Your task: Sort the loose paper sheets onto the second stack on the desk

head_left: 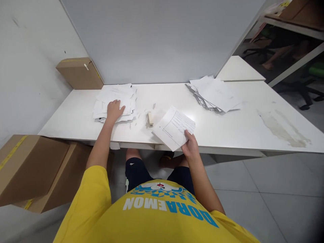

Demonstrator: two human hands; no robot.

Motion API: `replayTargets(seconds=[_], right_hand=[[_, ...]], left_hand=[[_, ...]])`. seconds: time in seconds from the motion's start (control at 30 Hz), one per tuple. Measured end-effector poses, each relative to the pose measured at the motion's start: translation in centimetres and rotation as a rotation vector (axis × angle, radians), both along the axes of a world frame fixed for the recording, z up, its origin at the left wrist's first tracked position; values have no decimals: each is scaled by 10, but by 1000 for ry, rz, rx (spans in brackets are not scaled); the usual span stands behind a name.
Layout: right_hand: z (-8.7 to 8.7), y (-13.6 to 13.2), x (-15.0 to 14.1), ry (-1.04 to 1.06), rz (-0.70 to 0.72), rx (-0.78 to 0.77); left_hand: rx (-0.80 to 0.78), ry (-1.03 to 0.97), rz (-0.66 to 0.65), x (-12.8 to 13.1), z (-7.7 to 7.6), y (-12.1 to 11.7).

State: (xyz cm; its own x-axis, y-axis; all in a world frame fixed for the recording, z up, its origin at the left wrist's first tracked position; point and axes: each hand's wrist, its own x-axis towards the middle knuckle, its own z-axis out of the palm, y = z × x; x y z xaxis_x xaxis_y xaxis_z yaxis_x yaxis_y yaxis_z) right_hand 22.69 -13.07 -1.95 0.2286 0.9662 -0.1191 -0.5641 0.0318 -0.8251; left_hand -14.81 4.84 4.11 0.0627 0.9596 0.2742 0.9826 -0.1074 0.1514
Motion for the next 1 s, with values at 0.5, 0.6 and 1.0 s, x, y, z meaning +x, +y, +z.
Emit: replayTargets(seconds=[0.5,0.6,1.0], right_hand=[[-13,0,-5,162,10,-65],[-14,-4,-4,171,9,-82],[-1,-11,-10,122,23,-108]], left_hand=[[-40,247,20,22,8,-41],[-5,280,12,21,8,-39],[274,154,-29,62,1,-106]])
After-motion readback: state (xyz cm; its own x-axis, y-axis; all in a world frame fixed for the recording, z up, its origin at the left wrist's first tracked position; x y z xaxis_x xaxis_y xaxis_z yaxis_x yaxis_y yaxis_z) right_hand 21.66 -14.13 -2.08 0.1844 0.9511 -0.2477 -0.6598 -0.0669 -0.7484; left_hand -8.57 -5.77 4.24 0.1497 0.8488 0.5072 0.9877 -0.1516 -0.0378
